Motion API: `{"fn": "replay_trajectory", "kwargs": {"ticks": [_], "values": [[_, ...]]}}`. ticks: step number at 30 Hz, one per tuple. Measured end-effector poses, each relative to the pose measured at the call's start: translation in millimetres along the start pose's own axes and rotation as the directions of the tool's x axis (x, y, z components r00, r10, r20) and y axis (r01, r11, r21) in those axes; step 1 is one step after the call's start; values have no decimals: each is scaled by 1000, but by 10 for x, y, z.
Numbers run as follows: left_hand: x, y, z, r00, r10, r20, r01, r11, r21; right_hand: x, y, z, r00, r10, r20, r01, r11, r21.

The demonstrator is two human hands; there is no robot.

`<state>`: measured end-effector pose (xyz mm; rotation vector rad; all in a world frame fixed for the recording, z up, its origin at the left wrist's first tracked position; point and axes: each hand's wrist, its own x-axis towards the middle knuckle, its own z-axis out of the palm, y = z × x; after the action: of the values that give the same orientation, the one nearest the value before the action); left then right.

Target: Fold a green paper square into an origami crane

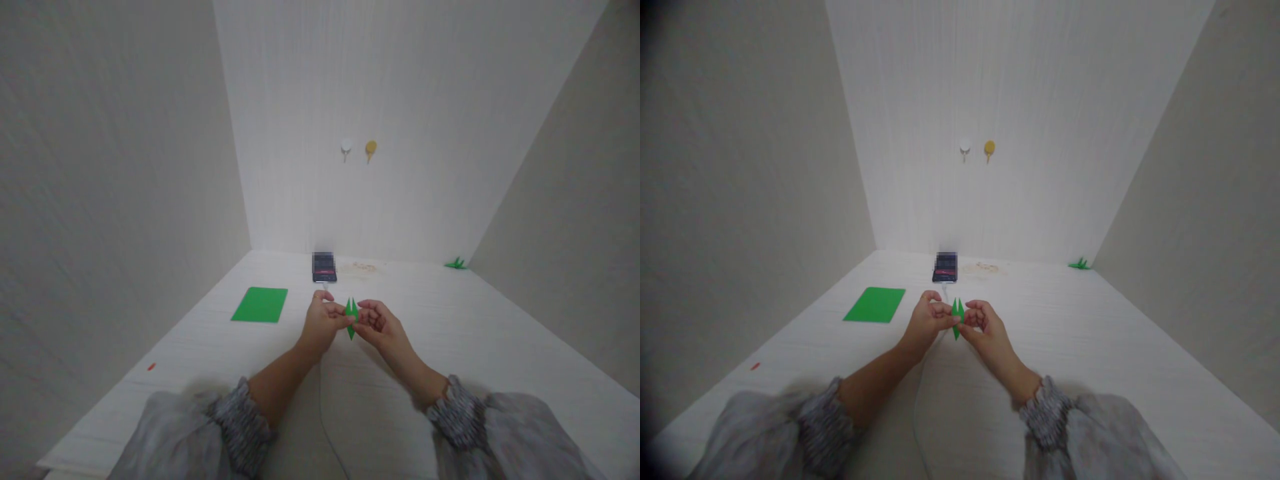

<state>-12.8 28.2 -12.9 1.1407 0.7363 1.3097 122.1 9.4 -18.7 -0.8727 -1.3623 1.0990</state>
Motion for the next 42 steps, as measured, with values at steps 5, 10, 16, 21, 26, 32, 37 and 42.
{"fn": "replay_trajectory", "kwargs": {"ticks": [5,10,16,21,26,32,37,42], "values": [[1,0,-9,997,51,-51,-46,994,97,-11,-39,10,994,112,-7,-112,994,-21],[-28,16,5,1000,29,0,-29,999,34,-26,-134,22,989,132,-69,-132,991,9],[-56,45,44,998,-39,58,43,997,-57,-35,-128,8,991,126,-54,-123,991,44],[-65,58,54,994,-104,37,105,994,-39,-43,-114,2,991,128,-37,-126,991,43],[-65,58,56,997,-78,-14,77,997,-20,-50,-143,24,991,130,-39,-129,991,23],[-76,74,59,995,-92,-33,91,995,-30,-57,-160,46,992,121,-45,-122,993,-7],[-86,72,69,995,-94,-37,92,994,-66,-61,-153,46,992,117,-45,-118,993,-24],[-86,71,83,996,-82,-46,79,994,-77,-58,-156,42,993,107,-55,-110,993,-41]]}}
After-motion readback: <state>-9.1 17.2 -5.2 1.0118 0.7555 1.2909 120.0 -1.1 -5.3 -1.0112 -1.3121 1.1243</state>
